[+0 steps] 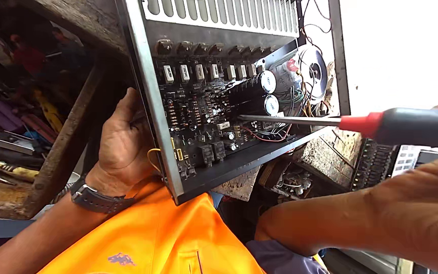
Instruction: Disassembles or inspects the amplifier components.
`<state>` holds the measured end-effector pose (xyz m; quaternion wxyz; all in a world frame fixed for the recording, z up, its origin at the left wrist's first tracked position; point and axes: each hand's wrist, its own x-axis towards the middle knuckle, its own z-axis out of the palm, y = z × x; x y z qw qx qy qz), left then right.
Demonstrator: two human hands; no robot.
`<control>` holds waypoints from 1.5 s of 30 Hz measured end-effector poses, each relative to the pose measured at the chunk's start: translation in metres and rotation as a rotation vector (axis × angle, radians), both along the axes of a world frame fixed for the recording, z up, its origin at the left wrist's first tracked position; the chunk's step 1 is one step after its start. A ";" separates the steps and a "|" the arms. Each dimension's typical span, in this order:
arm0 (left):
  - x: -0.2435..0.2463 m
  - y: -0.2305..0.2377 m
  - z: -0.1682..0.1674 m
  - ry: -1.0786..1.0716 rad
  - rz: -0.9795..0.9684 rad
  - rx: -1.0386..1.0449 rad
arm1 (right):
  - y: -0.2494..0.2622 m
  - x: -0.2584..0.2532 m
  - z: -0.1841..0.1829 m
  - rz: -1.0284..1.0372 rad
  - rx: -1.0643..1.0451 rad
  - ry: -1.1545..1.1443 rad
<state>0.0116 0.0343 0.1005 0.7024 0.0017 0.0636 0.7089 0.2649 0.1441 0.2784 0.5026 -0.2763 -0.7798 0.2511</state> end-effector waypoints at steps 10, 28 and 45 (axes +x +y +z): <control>0.002 -0.005 0.008 0.104 -0.001 -0.022 | 0.015 -0.061 -0.022 0.127 0.110 0.040; 0.003 0.003 0.007 -0.021 0.008 -0.003 | 0.015 -0.059 -0.021 0.235 0.001 0.008; 0.007 0.001 0.002 -0.035 0.043 0.044 | 0.022 -0.073 -0.011 0.127 0.018 0.034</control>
